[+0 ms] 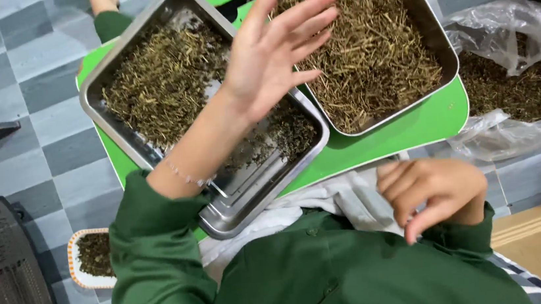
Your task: Sort dried tea leaves by manually picking out stems and placing them in a separate dish
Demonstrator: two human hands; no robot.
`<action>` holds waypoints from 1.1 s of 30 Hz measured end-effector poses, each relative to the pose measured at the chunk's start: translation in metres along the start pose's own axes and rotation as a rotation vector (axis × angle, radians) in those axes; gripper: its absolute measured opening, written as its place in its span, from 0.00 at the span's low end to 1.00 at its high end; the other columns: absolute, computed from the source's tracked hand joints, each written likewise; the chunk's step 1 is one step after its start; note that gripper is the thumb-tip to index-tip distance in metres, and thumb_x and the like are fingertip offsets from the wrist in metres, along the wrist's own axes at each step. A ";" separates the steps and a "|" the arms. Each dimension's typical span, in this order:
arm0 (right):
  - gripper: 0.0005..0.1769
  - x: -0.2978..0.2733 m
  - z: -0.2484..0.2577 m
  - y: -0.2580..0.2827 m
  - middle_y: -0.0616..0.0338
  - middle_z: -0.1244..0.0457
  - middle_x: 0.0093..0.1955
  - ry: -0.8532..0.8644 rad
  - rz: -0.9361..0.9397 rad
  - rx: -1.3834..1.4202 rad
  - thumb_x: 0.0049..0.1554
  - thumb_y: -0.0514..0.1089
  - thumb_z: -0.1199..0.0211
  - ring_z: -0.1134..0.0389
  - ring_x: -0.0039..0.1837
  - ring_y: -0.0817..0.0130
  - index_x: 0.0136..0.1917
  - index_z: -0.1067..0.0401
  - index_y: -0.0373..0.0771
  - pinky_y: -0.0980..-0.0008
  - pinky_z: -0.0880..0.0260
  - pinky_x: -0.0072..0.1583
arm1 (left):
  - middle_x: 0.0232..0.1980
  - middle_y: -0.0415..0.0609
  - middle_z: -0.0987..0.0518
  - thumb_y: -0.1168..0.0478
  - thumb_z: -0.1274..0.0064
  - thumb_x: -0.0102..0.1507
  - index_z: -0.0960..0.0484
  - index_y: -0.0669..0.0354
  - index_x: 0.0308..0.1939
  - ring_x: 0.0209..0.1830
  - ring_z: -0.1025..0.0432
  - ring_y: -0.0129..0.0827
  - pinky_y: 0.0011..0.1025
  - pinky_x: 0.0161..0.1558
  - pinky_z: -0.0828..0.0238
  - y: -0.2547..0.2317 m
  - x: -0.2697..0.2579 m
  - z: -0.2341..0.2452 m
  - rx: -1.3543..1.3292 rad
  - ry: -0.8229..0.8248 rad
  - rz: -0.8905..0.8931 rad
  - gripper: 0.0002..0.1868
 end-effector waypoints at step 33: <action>0.18 -0.035 -0.047 -0.081 0.54 0.34 0.43 -0.027 -0.590 0.214 0.64 0.50 0.36 0.29 0.44 0.59 0.59 0.31 0.35 0.59 0.28 0.47 | 0.71 0.65 0.27 0.44 0.72 0.70 0.26 0.59 0.68 0.75 0.36 0.56 0.59 0.71 0.43 0.033 -0.061 0.055 -0.178 -0.094 -0.012 0.33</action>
Point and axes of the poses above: each hand's wrist, its own x-axis towards the middle knuckle, its own z-axis out of the back of the hand, y = z × x, the point moved 3 cm from there along x, towards the middle knuckle
